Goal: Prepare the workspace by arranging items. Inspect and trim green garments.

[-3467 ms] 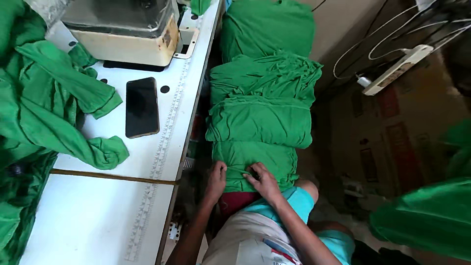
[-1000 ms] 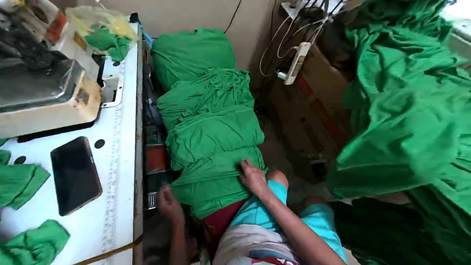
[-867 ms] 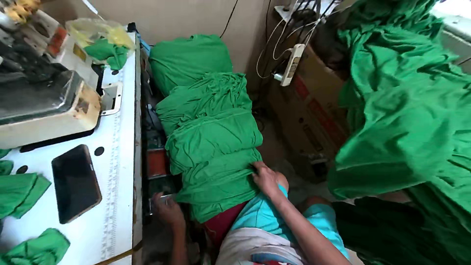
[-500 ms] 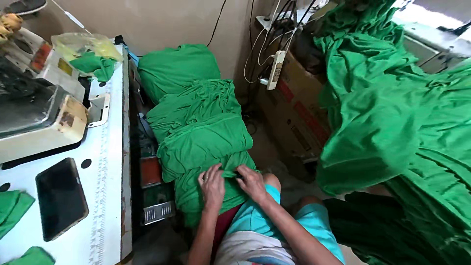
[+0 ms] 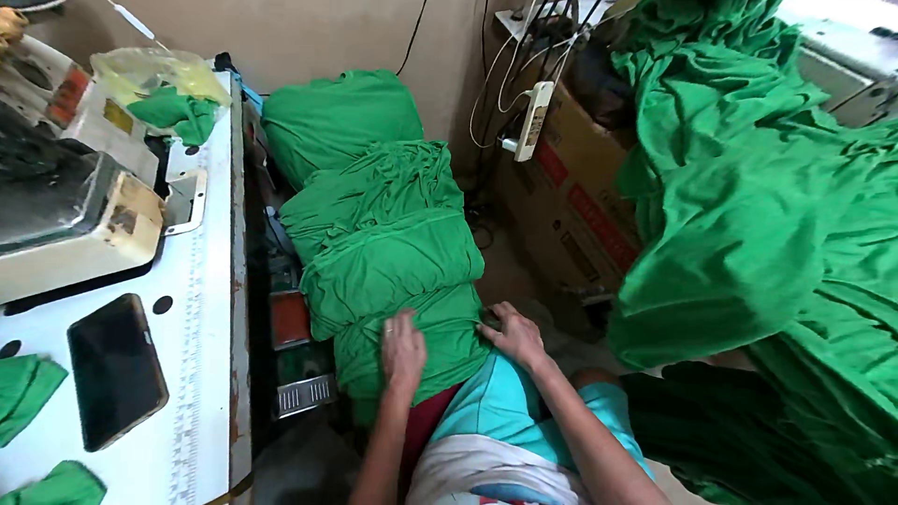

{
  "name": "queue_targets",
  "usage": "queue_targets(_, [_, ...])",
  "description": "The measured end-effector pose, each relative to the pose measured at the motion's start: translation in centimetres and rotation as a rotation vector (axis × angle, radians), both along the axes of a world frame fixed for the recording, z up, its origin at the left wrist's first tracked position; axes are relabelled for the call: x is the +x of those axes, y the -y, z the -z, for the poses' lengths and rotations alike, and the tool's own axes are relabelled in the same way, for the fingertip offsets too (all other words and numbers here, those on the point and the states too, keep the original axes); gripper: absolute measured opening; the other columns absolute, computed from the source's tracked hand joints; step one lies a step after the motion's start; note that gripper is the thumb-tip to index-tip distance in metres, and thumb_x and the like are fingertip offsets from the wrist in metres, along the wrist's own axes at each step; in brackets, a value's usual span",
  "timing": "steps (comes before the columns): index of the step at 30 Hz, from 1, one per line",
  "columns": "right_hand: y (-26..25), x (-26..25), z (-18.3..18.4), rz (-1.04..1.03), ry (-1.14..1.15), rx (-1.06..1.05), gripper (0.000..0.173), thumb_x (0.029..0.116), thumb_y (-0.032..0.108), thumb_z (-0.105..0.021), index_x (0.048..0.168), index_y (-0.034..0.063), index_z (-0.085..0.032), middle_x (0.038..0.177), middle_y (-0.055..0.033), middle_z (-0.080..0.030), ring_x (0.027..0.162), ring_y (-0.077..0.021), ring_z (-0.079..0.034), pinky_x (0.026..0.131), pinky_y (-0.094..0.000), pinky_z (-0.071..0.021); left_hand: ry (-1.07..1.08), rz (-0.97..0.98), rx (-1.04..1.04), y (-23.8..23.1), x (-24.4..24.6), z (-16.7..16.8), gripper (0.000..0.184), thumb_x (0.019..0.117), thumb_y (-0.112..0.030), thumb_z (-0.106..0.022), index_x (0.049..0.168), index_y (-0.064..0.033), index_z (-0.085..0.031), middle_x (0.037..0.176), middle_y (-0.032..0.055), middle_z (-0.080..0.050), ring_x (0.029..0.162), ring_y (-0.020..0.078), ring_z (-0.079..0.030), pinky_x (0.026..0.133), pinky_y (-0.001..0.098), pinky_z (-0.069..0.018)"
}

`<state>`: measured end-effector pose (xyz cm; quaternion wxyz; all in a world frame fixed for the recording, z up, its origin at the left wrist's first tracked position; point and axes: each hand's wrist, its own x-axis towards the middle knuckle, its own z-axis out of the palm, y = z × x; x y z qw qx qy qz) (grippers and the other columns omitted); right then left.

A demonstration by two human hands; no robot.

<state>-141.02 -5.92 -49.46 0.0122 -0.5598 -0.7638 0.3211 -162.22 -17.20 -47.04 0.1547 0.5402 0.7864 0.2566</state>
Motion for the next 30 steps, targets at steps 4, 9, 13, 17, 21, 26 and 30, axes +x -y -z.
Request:
queue_targets(4, [-0.3,-1.6,-0.7,-0.067,0.212,-0.062,0.040,0.0989,0.028,-0.064,0.135,0.0101,-0.064,0.141,-0.0145,-0.060,0.123,-0.0370,-0.062,0.103,-0.0604,-0.0476,0.096,0.244,-0.366,-3.7,2.0,1.5,0.042,0.1038,-0.021,-0.058,0.141,-0.0023,-0.056,0.141,0.0193,-0.059,0.131,0.0348,-0.057,0.110,0.0508,-0.0451])
queue_targets(9, [0.2,-1.5,-0.6,0.135,0.028,0.047,0.039,0.1037,0.024,-0.054,0.140,0.0094,-0.056,0.118,-0.0211,-0.070,0.109,-0.0414,-0.068,0.093,-0.0614,-0.0517,0.102,0.133,-0.070,-3.3,1.7,-0.8,0.027,0.1027,-0.009,-0.053,0.123,0.0006,-0.069,0.126,0.0208,-0.066,0.108,0.0336,-0.069,0.095,0.0469,-0.0555])
queue_targets(13, [1.0,-2.4,-1.1,0.051,0.142,0.015,0.038,0.1013,0.025,-0.059,0.138,0.0173,-0.057,0.120,-0.0159,-0.071,0.108,-0.0394,-0.069,0.090,-0.0619,-0.0534,0.057,0.023,0.217,-1.7,-0.6,-0.3,0.024,0.0961,0.002,-0.057,0.116,0.0014,-0.072,0.117,0.0205,-0.069,0.100,0.0328,-0.071,0.088,0.0461,-0.0590])
queue_targets(17, [3.3,-1.5,-0.9,-0.105,-0.205,0.487,0.021,0.0906,0.008,-0.069,0.111,0.0021,-0.071,0.102,-0.0177,-0.074,0.090,-0.0370,-0.074,0.075,-0.0564,-0.0594,-0.030,-0.019,0.245,-0.3,-4.2,1.2,0.025,0.0936,0.007,-0.056,0.111,0.0020,-0.073,0.116,0.0222,-0.068,0.106,0.0374,-0.069,0.091,0.0508,-0.0569])
queue_targets(21, [4.4,-0.6,-1.2,-0.549,-0.156,0.117,0.025,0.0996,0.025,-0.064,0.115,0.0075,-0.074,0.111,-0.0167,-0.073,0.103,-0.0368,-0.071,0.089,-0.0593,-0.0549,-0.111,-0.007,-0.150,0.6,-6.4,2.0,0.035,0.0970,0.004,-0.049,0.110,-0.0120,-0.077,0.126,0.0100,-0.070,0.123,0.0374,-0.058,0.106,0.0610,-0.0352])
queue_targets(26, [4.6,-1.5,-0.9,-0.151,-0.484,-0.038,0.031,0.1019,0.029,-0.062,0.114,0.0021,-0.072,0.104,-0.0131,-0.073,0.095,-0.0218,-0.070,0.090,-0.0437,-0.0565,-0.109,-0.096,-0.243,-0.1,-5.6,-0.4,0.028,0.1015,-0.015,-0.051,0.115,-0.0083,-0.075,0.131,0.0103,-0.067,0.127,0.0343,-0.055,0.108,0.0575,-0.0340])
queue_targets(30, [4.0,-5.3,0.2,0.221,-0.931,-0.161,0.018,0.1021,0.016,-0.058,0.107,-0.0002,-0.065,0.080,0.0004,-0.059,0.063,-0.0042,-0.053,0.058,-0.0211,-0.0461,0.187,-0.163,-0.030,-0.9,-2.3,-1.1,0.034,0.1078,-0.012,-0.043,0.135,0.0060,-0.055,0.121,0.0229,-0.066,0.103,0.0336,-0.069,0.092,0.0479,-0.0557])
